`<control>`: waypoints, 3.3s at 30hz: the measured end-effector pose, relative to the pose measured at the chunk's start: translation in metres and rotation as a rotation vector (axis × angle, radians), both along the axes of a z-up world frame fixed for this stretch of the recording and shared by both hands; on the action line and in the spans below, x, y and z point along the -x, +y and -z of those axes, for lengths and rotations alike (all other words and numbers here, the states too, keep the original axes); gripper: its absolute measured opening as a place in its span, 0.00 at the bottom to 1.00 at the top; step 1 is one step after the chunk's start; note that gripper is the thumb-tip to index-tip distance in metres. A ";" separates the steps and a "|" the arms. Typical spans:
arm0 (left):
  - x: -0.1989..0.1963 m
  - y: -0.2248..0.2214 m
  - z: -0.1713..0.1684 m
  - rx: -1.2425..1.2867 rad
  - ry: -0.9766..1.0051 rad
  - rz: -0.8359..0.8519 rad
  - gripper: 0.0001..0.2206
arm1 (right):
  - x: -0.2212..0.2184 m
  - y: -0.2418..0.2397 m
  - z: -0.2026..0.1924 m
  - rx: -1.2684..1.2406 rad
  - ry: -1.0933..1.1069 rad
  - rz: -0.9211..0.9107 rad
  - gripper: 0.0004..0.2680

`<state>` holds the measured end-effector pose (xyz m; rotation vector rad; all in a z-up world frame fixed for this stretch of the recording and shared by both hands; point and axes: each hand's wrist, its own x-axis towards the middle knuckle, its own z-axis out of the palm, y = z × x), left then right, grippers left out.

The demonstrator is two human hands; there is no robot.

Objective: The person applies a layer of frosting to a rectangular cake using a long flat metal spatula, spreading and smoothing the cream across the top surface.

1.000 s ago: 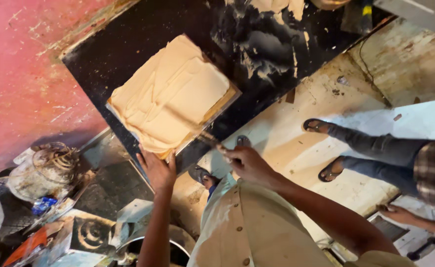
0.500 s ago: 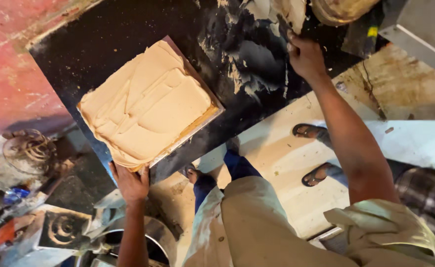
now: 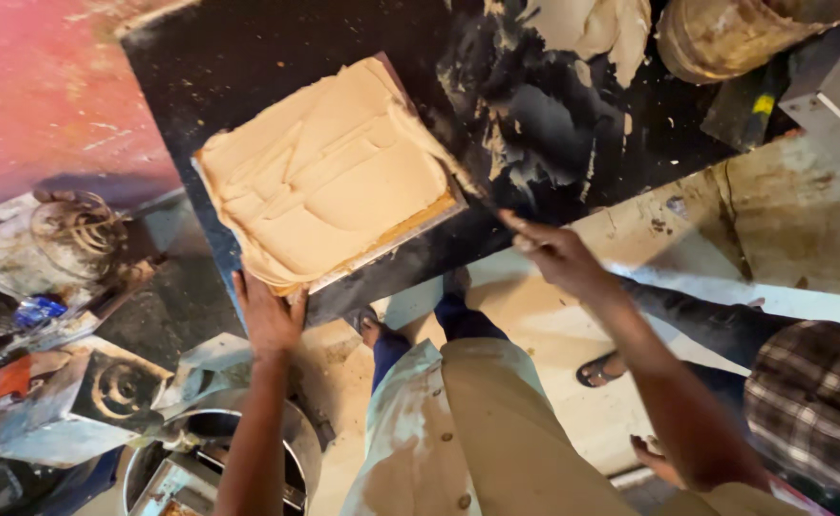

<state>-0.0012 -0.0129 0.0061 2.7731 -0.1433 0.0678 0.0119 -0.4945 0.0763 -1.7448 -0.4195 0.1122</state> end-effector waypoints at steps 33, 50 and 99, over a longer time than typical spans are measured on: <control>0.002 0.017 0.019 -0.516 -0.050 0.052 0.37 | -0.004 0.378 0.002 0.491 0.044 0.315 0.08; 0.000 0.014 0.004 -0.143 0.023 0.058 0.43 | 0.013 0.341 -0.003 0.728 -0.340 0.286 0.12; -0.004 0.003 0.008 -0.081 -0.017 -0.008 0.41 | 0.013 0.077 -0.024 0.382 -0.072 -0.166 0.13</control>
